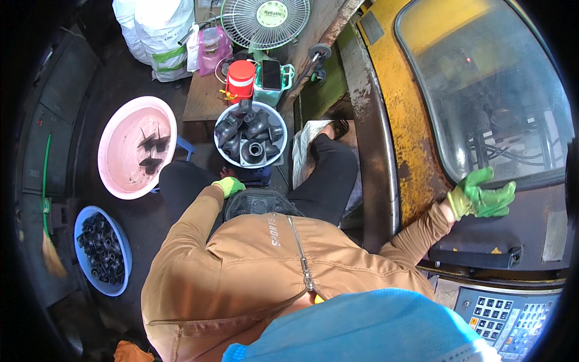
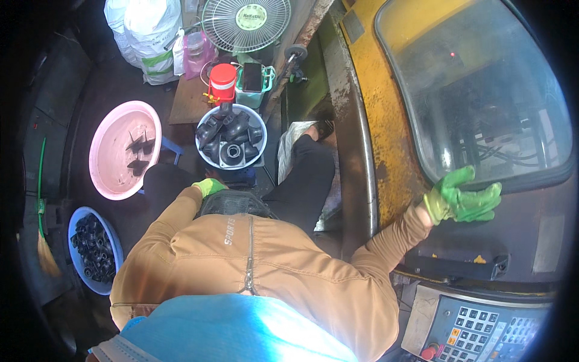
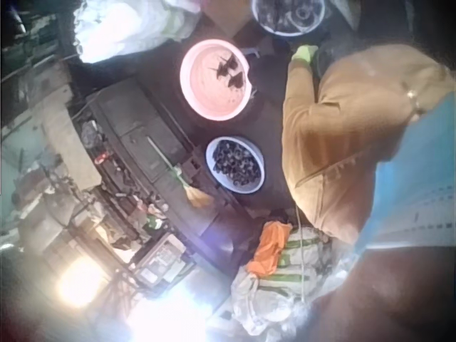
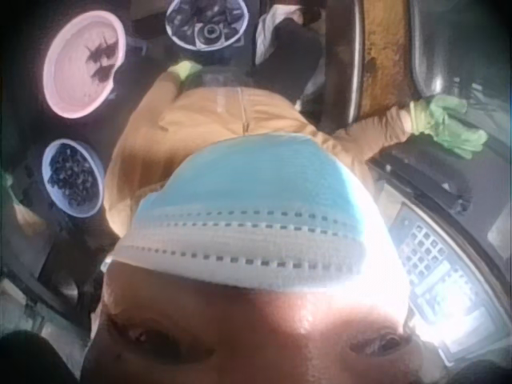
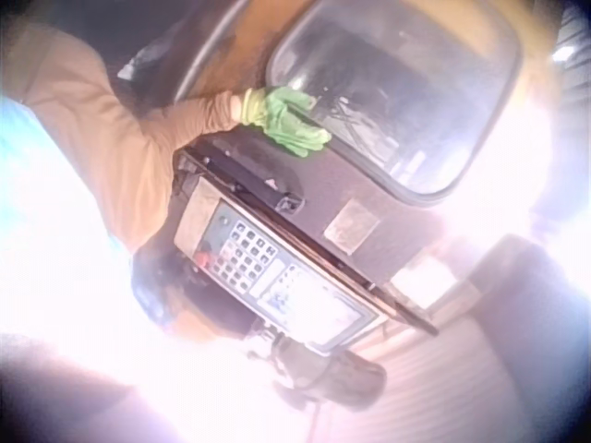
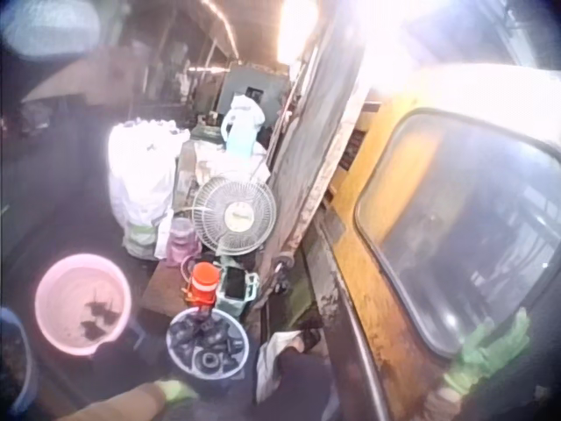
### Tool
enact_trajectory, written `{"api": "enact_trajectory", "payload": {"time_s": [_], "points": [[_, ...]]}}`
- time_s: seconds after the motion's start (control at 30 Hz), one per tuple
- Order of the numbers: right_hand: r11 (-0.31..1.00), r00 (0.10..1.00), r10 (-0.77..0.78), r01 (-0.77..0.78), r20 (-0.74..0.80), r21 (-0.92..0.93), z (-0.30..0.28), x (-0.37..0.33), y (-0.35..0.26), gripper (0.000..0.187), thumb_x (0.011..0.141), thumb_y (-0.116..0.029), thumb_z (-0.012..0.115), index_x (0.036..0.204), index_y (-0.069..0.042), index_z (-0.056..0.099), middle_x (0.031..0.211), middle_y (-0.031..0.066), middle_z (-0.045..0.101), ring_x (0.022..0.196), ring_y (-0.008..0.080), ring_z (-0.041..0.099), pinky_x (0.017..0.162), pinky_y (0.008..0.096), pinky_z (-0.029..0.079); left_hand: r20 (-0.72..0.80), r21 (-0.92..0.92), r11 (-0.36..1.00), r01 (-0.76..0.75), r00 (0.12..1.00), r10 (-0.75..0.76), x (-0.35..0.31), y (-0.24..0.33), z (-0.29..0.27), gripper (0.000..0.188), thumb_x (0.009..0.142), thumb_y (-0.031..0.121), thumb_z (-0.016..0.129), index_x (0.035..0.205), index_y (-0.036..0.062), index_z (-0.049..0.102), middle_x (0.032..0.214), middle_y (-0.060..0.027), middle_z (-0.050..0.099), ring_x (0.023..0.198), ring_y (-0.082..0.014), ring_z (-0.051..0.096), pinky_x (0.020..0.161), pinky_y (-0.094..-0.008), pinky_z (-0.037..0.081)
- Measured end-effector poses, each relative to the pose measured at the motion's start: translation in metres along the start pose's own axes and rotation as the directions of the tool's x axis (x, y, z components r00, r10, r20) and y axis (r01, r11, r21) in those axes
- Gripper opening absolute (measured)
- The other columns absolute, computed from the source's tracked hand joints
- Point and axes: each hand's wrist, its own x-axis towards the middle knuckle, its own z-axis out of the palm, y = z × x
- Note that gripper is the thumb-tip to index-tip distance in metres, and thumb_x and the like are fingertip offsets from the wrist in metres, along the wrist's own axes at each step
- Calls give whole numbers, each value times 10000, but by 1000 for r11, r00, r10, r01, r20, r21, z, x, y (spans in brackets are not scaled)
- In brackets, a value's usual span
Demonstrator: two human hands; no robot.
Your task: The person uses a metal hook to pick up small black metal parts from a tray and transfer them into a pink basin. The person repeatedly reaches into the tray, lifts parts with the hook, and places them into the basin.
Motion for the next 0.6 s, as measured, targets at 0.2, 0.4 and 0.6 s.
{"api": "enact_trajectory", "payload": {"time_s": [0.2, 0.4, 0.6], "points": [[995, 977, 85, -92, 197, 30, -1, 29, -8, 451, 876, -299, 618, 1170, 18, 492, 1009, 154, 589, 844, 340, 584, 690, 449, 432, 143, -93, 994, -48, 988, 61, -28, 4, -25, 899, 753, 487, 583, 1414, -6, 224, 1333, -296, 406, 1277, -415, 375, 1052, -471, 309], [998, 986, -34, 25, 160, 58, -2, 20, -9, 367, 914, -288, 567, 1146, -10, 506, 974, 125, 595, 781, 313, 572, 666, 414, 418, 76, 115, 993, -37, 997, 29, -25, 1, -28, 751, 824, 442, 524, 1402, 20, 295, 1243, -290, 531, 1232, -374, 470, 1023, -468, 340], [998, 990, -63, 59, 128, 37, 0, 20, -7, 324, 899, -255, 586, 1116, -23, 522, 973, 116, 593, 799, 308, 574, 663, 413, 417, 165, -355, 935, 22, 986, 40, -68, 8, -62, 284, 870, 252, 511, 1064, 133, 682, 1049, -122, 677, 931, -233, 649, 812, -359, 468]]}}
